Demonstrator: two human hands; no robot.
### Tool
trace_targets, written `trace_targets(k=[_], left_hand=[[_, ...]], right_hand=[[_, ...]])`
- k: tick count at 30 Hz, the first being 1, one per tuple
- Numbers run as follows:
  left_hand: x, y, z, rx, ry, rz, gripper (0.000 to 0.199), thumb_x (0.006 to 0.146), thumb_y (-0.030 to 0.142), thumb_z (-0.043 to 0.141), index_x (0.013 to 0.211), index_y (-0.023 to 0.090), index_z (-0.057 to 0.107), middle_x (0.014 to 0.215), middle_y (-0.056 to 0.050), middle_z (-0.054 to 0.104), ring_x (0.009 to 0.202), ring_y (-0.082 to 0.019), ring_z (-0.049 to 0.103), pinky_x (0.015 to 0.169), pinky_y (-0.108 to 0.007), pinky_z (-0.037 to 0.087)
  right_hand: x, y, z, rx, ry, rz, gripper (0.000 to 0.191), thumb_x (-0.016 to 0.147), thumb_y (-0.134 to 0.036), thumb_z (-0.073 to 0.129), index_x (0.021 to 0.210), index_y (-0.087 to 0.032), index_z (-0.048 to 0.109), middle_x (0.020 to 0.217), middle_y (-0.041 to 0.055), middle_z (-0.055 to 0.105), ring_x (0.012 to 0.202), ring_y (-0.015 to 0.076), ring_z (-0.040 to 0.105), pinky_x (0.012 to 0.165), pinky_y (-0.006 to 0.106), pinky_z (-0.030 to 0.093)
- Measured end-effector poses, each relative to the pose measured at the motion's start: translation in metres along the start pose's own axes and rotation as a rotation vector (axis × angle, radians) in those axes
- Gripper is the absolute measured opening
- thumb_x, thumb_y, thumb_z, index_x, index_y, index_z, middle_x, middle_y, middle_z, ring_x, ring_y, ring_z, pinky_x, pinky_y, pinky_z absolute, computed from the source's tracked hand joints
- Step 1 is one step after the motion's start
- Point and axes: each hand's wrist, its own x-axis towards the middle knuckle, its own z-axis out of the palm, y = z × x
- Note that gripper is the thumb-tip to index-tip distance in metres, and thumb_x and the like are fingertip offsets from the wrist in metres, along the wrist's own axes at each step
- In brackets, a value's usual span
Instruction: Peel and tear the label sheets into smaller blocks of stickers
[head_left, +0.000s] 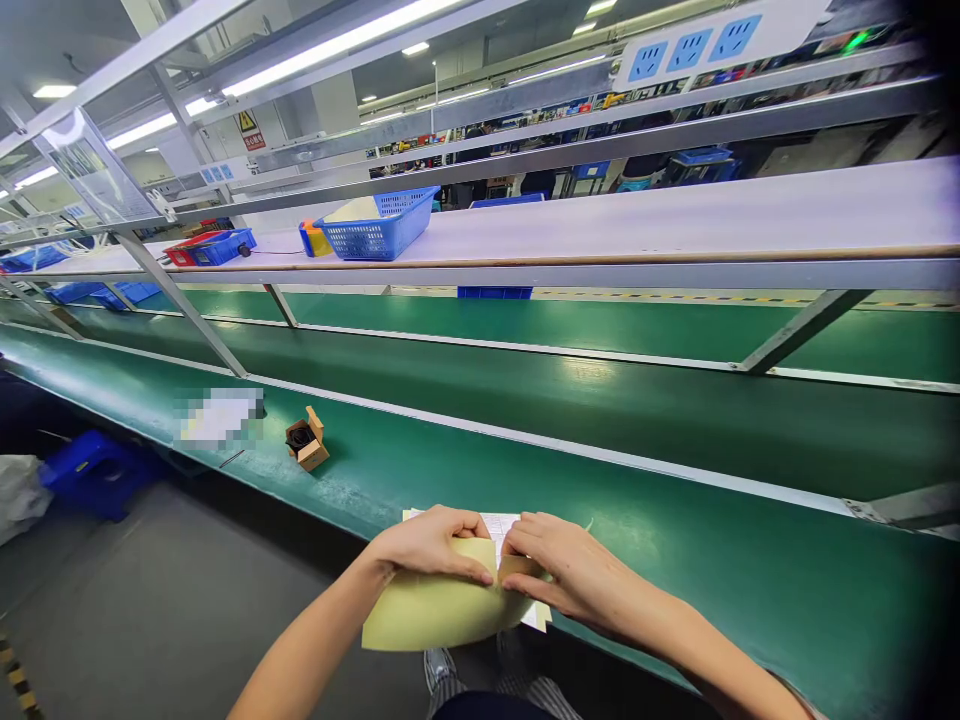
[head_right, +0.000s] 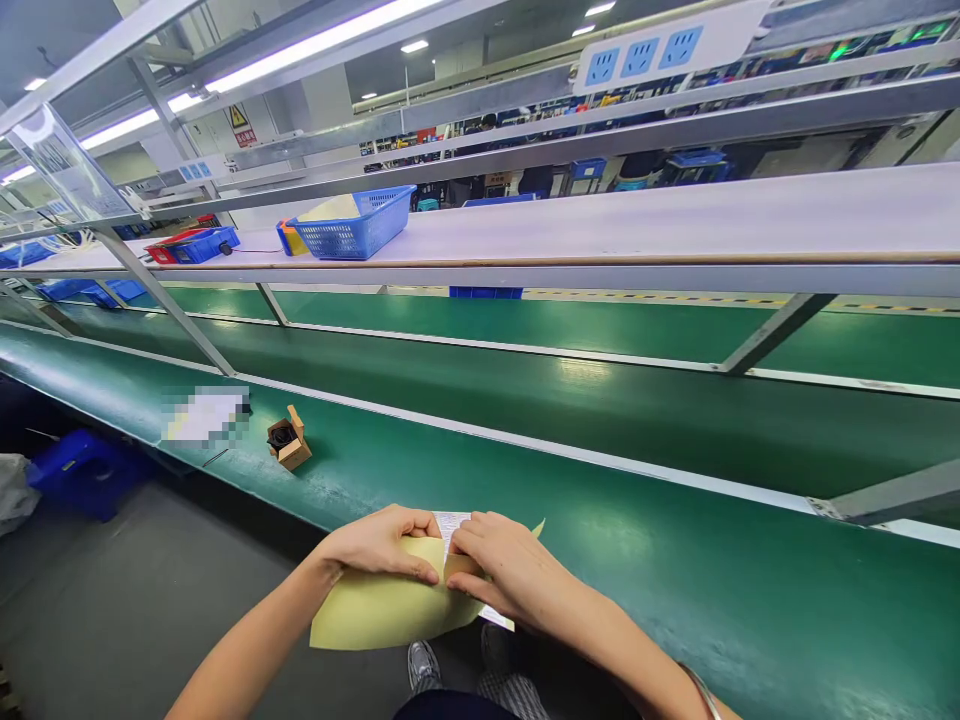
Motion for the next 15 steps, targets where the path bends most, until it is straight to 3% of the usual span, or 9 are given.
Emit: trace_targets(k=[4, 10, 15], left_hand=[[0.004, -0.005, 0.002, -0.046, -0.004, 0.007, 0.040, 0.066, 0.045, 0.081, 0.092, 0.019, 0.064, 0.083, 0.005, 0.058, 0.074, -0.012, 0.048, 0.061, -0.021, 0.033], [0.008, -0.013, 0.005, -0.075, 0.006, 0.007, 0.037, 0.068, 0.041, 0.080, 0.093, 0.019, 0.064, 0.084, 0.005, 0.061, 0.075, -0.012, 0.051, 0.066, -0.021, 0.035], [0.007, -0.012, 0.010, 0.144, 0.154, -0.019, 0.029, 0.074, 0.038, 0.076, 0.093, 0.020, 0.063, 0.083, 0.005, 0.061, 0.078, -0.013, 0.053, 0.066, -0.022, 0.036]], right_hand=[[-0.001, 0.000, 0.003, -0.020, -0.034, -0.031, 0.009, 0.092, -0.023, 0.064, 0.085, -0.019, 0.064, 0.084, 0.0029, 0.069, 0.079, 0.0195, 0.059, 0.070, 0.032, 0.039], [-0.007, 0.002, 0.014, -0.099, 0.045, -0.100, 0.011, 0.095, -0.025, 0.059, 0.086, -0.020, 0.062, 0.085, 0.0030, 0.068, 0.077, 0.0189, 0.056, 0.067, 0.032, 0.037], [-0.010, 0.017, 0.045, -0.212, 0.125, -0.143, 0.012, 0.084, -0.010, 0.063, 0.086, -0.022, 0.058, 0.084, -0.0002, 0.065, 0.078, 0.0188, 0.057, 0.066, 0.032, 0.037]])
